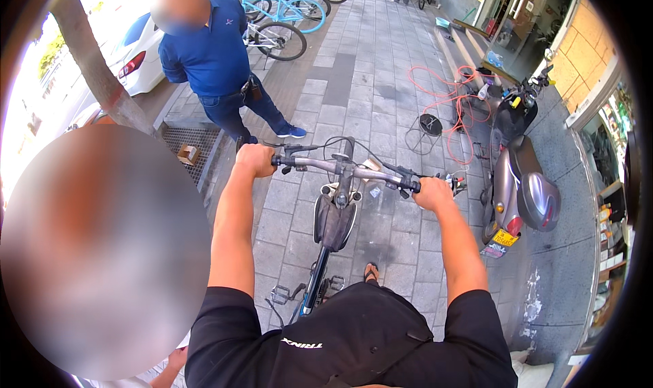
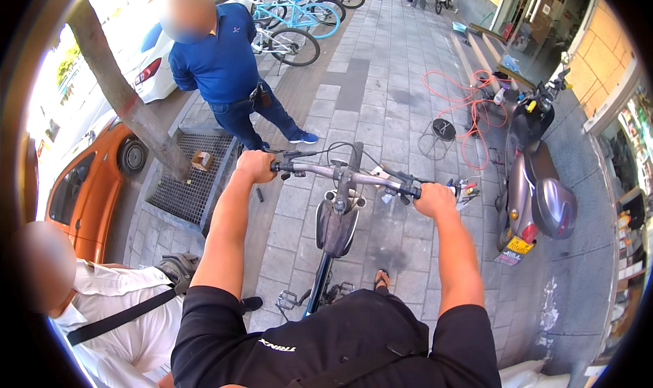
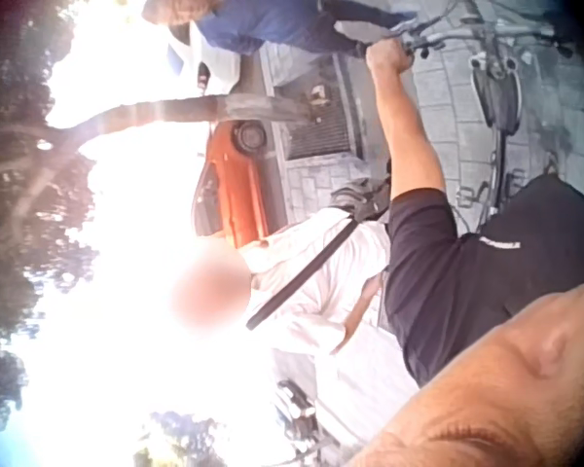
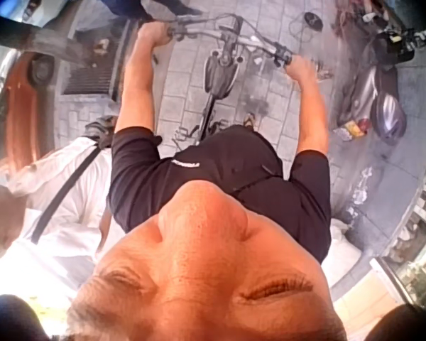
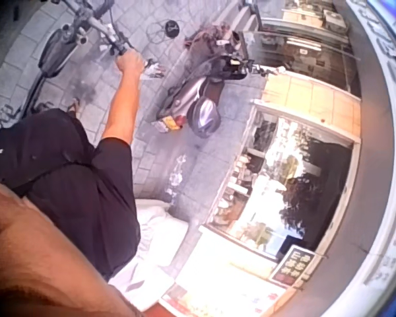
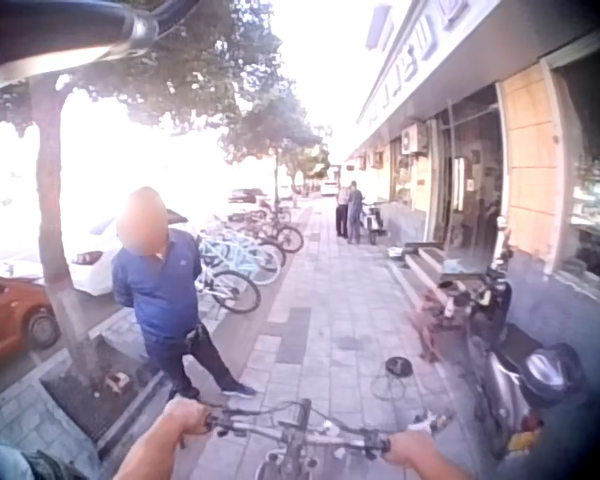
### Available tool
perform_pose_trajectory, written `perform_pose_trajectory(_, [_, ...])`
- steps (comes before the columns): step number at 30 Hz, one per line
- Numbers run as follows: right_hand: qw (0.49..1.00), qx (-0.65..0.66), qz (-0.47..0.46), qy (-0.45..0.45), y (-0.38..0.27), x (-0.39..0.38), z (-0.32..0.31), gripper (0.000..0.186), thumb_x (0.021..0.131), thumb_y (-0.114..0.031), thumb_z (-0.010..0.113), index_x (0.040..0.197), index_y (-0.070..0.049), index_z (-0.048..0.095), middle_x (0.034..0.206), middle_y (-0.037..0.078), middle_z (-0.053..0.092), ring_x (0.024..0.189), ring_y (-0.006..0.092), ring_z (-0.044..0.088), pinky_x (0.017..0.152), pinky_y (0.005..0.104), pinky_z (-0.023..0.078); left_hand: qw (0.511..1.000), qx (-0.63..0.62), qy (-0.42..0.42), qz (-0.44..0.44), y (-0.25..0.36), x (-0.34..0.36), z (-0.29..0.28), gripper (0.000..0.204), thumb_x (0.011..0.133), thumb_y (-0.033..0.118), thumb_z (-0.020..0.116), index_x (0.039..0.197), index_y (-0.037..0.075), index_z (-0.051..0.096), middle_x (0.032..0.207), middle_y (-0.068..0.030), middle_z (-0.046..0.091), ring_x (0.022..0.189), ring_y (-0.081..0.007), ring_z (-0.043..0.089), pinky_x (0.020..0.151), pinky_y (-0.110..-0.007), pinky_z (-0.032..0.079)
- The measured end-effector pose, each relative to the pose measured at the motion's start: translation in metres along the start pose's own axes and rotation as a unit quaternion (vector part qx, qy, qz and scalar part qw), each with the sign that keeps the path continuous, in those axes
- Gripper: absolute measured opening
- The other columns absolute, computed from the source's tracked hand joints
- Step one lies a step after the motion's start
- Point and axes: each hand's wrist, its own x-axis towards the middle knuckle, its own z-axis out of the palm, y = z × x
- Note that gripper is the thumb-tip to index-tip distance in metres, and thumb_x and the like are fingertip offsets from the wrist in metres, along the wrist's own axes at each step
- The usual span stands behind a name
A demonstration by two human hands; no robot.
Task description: The person uses an Allen key to tighten bolts on the bicycle handlebar stem and brake levers. They then install a new handlebar grip, securing it with a bolt. Finally, the person tests the handlebar movement and brake levers.
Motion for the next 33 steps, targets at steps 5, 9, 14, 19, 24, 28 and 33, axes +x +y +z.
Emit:
perform_pose_trajectory(5, [0.999, 0.013, 0.047, -0.006, -0.023, -0.025, -0.006, 0.033, 0.088, -0.035, 0.07, 0.109, -0.012, 0.079, 0.109, 0.022, 0.079, 0.106, 0.0431, 0.075, 0.095, 0.0512, 0.059, 0.999, 0.008, 0.034, -0.001, -0.008, 0.015, -0.003, 0.025, 0.081, 0.038, 0.073, 0.092, 0.016, 0.076, 0.093, -0.0125, 0.08, 0.092, -0.0344, 0.077, 0.082, -0.047, 0.06])
perform_pose_trajectory(9, [0.999, -0.004, 0.044, 0.006, -0.017, -0.02, -0.001, 0.033, 0.087, -0.035, 0.072, 0.109, -0.011, 0.077, 0.107, 0.021, 0.079, 0.104, 0.0421, 0.075, 0.093, 0.0512, 0.059, 0.999, 0.001, 0.046, 0.001, -0.005, 0.015, 0.004, 0.026, 0.081, 0.039, 0.074, 0.092, 0.016, 0.076, 0.093, -0.012, 0.08, 0.091, -0.0338, 0.077, 0.081, -0.047, 0.06])
perform_pose_trajectory(14, [0.998, -0.009, -0.026, 0.064, -0.002, -0.016, 0.014, 0.034, 0.087, -0.033, 0.072, 0.108, -0.007, 0.07, 0.107, 0.019, 0.078, 0.098, 0.041, 0.075, 0.088, 0.0521, 0.06, 0.999, 0.006, 0.044, -0.001, 0.001, 0.005, -0.002, 0.026, 0.081, 0.039, 0.074, 0.092, 0.016, 0.075, 0.093, -0.0121, 0.08, 0.092, -0.0328, 0.078, 0.082, -0.047, 0.06])
perform_pose_trajectory(19, [0.988, -0.003, -0.079, 0.134, 0.005, -0.024, 0.033, 0.035, 0.087, -0.034, 0.073, 0.109, -0.007, 0.066, 0.107, 0.017, 0.077, 0.097, 0.0409, 0.075, 0.087, 0.0525, 0.059, 0.997, 0.0, 0.071, 0.014, -0.005, 0.009, 0.001, 0.025, 0.08, 0.039, 0.074, 0.089, 0.016, 0.074, 0.089, -0.0122, 0.079, 0.089, -0.0337, 0.077, 0.079, -0.047, 0.06])
perform_pose_trajectory(24, [0.999, -0.026, 0.011, 0.037, -0.01, -0.028, 0.014, 0.036, 0.088, -0.035, 0.074, 0.112, -0.008, 0.07, 0.107, 0.018, 0.079, 0.101, 0.041, 0.076, 0.09, 0.0513, 0.06, 0.997, -0.001, 0.073, 0.015, -0.003, 0.004, 0.005, 0.025, 0.079, 0.038, 0.075, 0.089, 0.015, 0.075, 0.088, -0.0126, 0.079, 0.088, -0.0343, 0.077, 0.079, -0.048, 0.06])
perform_pose_trajectory(28, [1.0, -0.018, 0.022, 0.011, -0.01, -0.027, 0.012, 0.036, 0.089, -0.035, 0.074, 0.113, -0.009, 0.075, 0.107, 0.021, 0.079, 0.104, 0.0415, 0.075, 0.093, 0.0506, 0.06, 0.999, 0.014, 0.035, 0.0, 0.003, -0.003, -0.005, 0.027, 0.082, 0.039, 0.074, 0.098, 0.017, 0.078, 0.097, -0.0115, 0.081, 0.094, -0.032, 0.078, 0.084, -0.046, 0.061])
perform_pose_trajectory(33, [0.999, -0.015, 0.027, 0.012, -0.016, -0.031, 0.007, 0.034, 0.089, -0.033, 0.072, 0.112, -0.009, 0.076, 0.108, 0.022, 0.078, 0.106, 0.0426, 0.075, 0.096, 0.052, 0.058, 0.999, 0.014, 0.03, -0.006, 0.001, -0.009, -0.003, 0.028, 0.083, 0.038, 0.074, 0.099, 0.017, 0.079, 0.098, -0.0118, 0.081, 0.096, -0.0329, 0.079, 0.084, -0.046, 0.062])
